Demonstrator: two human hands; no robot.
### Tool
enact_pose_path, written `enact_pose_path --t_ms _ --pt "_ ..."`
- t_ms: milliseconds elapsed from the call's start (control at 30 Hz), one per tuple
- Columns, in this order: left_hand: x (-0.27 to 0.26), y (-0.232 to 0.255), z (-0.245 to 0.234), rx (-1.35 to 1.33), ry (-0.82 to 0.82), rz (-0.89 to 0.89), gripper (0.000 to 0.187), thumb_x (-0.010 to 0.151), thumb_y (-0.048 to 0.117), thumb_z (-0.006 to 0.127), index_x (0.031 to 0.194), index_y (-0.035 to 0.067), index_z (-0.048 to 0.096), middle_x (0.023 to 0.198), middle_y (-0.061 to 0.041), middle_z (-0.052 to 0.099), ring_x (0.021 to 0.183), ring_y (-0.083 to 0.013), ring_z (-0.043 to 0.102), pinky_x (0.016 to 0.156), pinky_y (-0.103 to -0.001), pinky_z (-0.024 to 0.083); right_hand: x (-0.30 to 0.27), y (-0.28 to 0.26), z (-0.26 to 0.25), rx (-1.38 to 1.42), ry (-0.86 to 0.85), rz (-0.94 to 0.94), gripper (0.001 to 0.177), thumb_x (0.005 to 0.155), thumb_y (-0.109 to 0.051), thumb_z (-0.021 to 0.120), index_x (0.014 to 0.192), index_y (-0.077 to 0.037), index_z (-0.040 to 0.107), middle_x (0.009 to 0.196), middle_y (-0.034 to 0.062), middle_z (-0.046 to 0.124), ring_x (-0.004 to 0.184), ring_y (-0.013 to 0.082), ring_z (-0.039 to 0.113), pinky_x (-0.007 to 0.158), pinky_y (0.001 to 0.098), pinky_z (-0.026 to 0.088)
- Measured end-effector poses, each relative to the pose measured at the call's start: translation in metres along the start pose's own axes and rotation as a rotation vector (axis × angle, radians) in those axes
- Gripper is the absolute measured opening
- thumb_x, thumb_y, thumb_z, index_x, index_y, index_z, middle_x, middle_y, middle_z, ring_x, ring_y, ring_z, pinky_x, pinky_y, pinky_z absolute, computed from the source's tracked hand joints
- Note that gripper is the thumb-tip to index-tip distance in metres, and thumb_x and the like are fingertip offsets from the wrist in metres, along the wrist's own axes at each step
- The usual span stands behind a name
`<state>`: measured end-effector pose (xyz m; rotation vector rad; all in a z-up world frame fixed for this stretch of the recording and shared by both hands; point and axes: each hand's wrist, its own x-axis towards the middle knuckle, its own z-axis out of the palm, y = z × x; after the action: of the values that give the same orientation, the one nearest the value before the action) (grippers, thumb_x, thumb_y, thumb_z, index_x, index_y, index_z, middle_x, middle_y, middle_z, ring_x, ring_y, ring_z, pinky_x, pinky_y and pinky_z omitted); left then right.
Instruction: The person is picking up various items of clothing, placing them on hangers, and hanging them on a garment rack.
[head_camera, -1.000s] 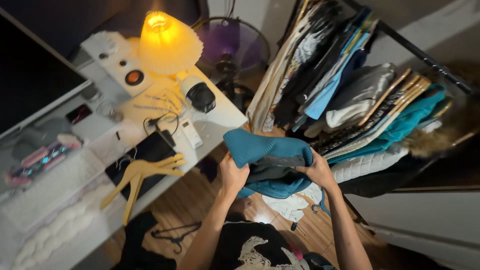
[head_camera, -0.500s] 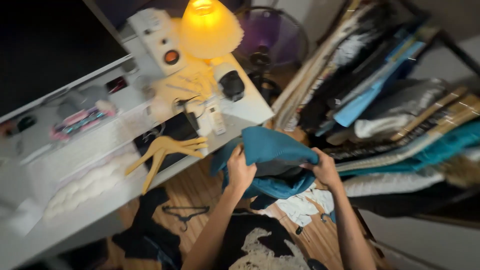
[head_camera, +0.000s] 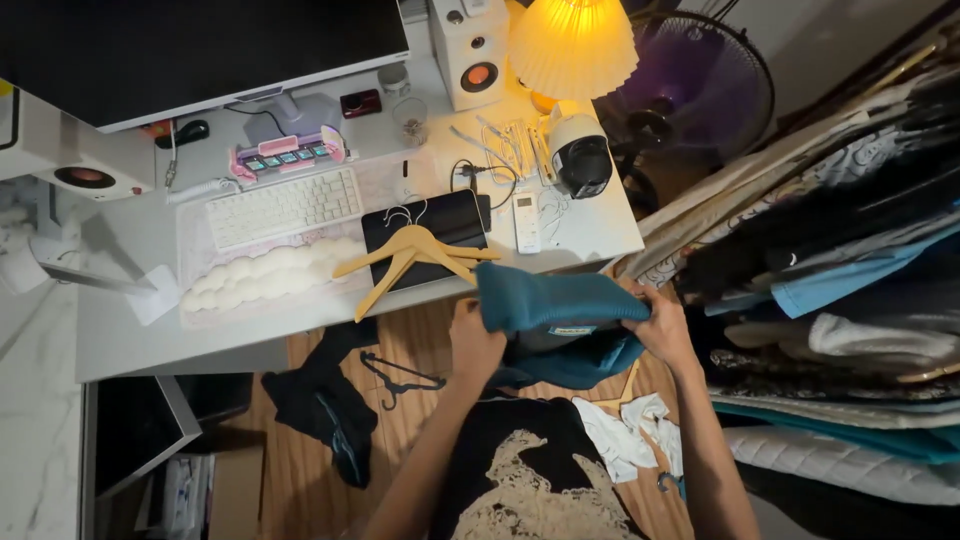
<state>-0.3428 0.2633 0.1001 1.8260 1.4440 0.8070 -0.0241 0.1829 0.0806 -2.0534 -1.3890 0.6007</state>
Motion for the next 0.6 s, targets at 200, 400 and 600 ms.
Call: enact_pose_path --t_ms 200,400,600 --pt "0.015 -0.011 0.016 -0.094 -0.212 -0.117 0.014 0.071 0.005 0.068 0.081 -0.005 0.068 0.077 -0.027 0.069 0.08 -0.0449 0.07 0.07 -0.049 0.056 -0.02 0.01 -0.01 -0.014 0.028 0.123 0.06 0.067 -0.008 0.081 0.126 -0.008 0.068 0.092 0.0213 0.074 0.087 0.0326 0.076 0.079 0.0396 0.058" --pt "0.043 0.028 0.063 -0.236 -0.433 0.09 0.019 0.068 0.008 0.07 0.086 0.001 0.072 0.075 -0.02 0.073 0.074 -0.0344 0.074 0.07 -0.042 0.057 -0.074 0.045 -0.035 0.029 0.224 0.248 0.05 0.067 -0.011 0.082 0.116 -0.006 0.071 0.1 0.0209 0.074 0.093 0.0352 0.073 0.083 0.0412 0.056" --pt "0.044 0.103 0.129 -0.222 -0.67 0.073 0.024 0.069 0.006 0.069 0.092 -0.003 0.071 0.079 -0.02 0.075 0.075 -0.029 0.077 0.07 -0.039 0.056 -0.15 0.056 -0.075 0.119 0.433 0.445 0.045 0.067 -0.009 0.078 0.111 -0.006 0.072 0.093 0.0196 0.074 0.087 0.0372 0.072 0.079 0.0421 0.056"
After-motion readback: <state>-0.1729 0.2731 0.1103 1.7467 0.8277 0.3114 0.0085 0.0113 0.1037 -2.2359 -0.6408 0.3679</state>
